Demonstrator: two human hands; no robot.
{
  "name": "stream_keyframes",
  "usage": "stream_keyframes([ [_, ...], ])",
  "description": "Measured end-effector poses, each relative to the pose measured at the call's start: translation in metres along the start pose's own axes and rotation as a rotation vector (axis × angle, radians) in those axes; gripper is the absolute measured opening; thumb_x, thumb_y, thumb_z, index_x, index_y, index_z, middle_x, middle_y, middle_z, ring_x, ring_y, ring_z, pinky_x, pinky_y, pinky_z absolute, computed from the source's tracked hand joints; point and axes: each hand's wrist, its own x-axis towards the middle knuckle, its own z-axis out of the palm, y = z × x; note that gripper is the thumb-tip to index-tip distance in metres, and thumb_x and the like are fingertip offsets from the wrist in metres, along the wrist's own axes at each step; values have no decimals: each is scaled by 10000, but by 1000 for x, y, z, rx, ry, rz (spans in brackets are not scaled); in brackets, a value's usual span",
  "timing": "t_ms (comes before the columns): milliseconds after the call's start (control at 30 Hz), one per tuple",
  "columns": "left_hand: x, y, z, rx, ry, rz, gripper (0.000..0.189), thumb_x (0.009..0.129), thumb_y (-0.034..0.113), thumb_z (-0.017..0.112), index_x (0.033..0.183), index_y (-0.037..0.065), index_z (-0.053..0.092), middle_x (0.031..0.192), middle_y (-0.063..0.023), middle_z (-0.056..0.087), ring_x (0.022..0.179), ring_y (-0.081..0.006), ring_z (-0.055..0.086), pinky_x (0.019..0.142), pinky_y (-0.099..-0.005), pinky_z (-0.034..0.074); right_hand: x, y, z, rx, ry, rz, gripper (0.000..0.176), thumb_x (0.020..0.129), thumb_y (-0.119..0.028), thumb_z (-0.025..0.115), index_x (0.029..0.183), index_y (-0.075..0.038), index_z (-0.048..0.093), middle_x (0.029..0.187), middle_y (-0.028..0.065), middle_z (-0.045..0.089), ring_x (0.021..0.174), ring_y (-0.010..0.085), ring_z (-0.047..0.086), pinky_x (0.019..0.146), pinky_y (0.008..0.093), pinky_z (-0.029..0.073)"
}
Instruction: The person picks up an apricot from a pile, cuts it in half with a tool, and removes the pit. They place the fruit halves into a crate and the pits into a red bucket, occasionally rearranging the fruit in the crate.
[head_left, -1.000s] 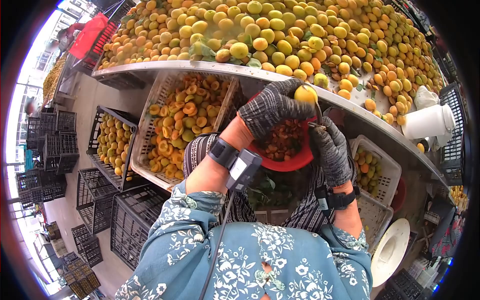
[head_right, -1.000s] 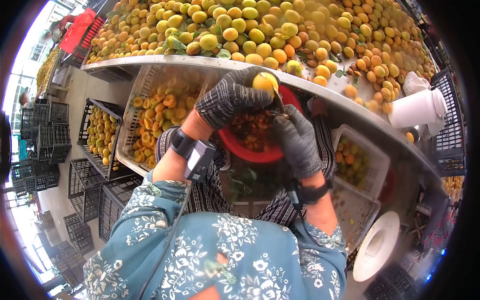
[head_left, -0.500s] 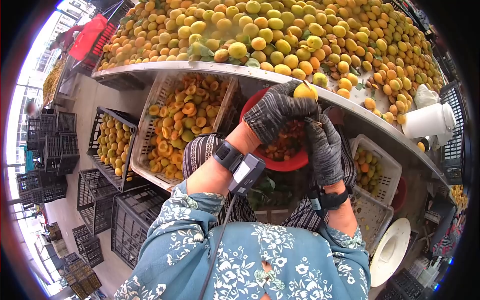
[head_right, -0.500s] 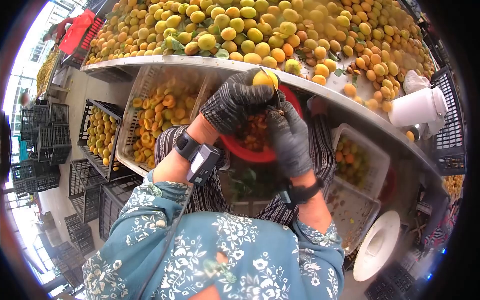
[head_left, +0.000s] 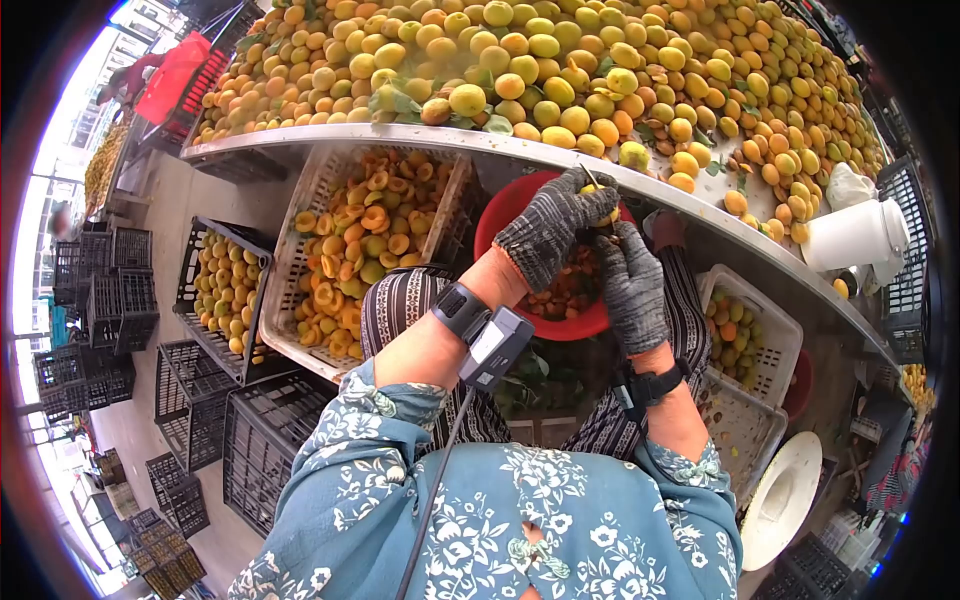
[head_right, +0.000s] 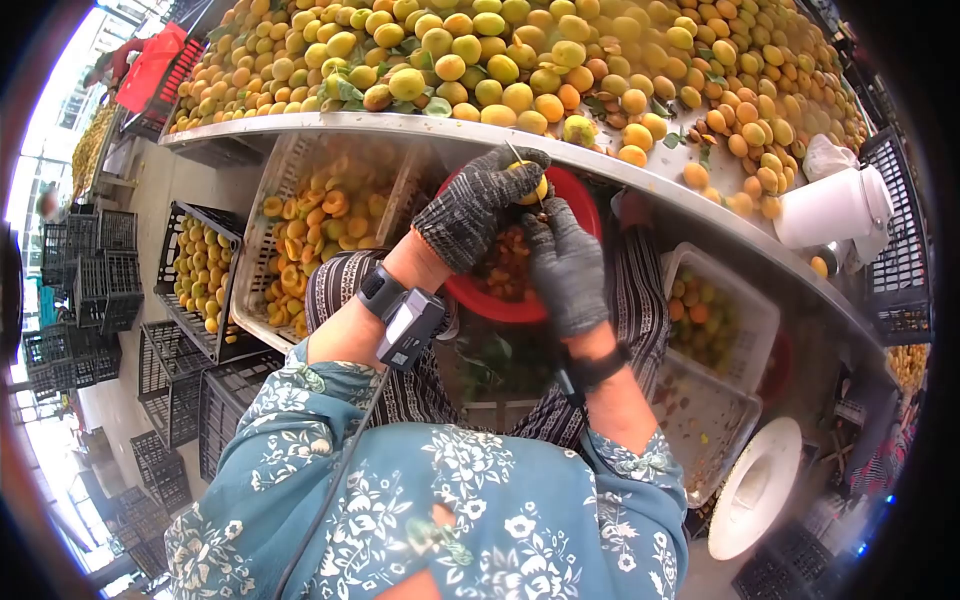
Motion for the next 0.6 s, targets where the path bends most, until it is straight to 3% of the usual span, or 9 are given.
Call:
stream_keyframes([
  [67,4,-5,-1,-19,43,-10,253,916,180,581,1114,23,591,949,-21,621,871,-104,565,808,-247,465,2,2,3,-268,34,-39,289,903,-265,559,1133,-96,603,837,220,643,767,410,613,659,470,485],
  [167,11,-14,-4,-35,143,-18,211,919,178,569,1074,37,600,931,-26,618,852,-110,561,794,-258,463,8,4,11,-476,-5,12,259,925,-257,543,1091,-67,601,756,199,638,711,378,631,602,453,487],
  [333,14,-19,1,-60,345,-69,169,917,195,565,997,52,607,889,-36,606,827,-124,556,776,-267,462,12,-6,12,-697,-79,22,288,918,-289,532,1117,-87,578,753,189,638,703,374,626,588,470,481],
  [400,13,-19,10,-49,520,-125,172,913,218,574,964,57,606,862,-40,598,808,-134,555,767,-273,461,13,4,13,-709,-117,-64,334,900,-284,514,1204,-148,543,759,173,641,711,377,624,628,489,481],
  [533,22,-26,-2,-52,497,-154,187,911,222,573,946,44,619,867,-50,606,798,-137,554,764,-279,458,17,-5,9,-707,-155,38,315,903,-270,515,1180,-128,566,799,189,645,750,373,631,659,467,493],
  [600,25,-32,-15,449,276,269,200,913,216,560,932,30,632,873,-48,617,797,-130,553,760,-275,454,15,-1,8,-337,-35,8,259,917,-203,513,1118,-61,595,890,196,653,824,338,641,688,389,512],
])
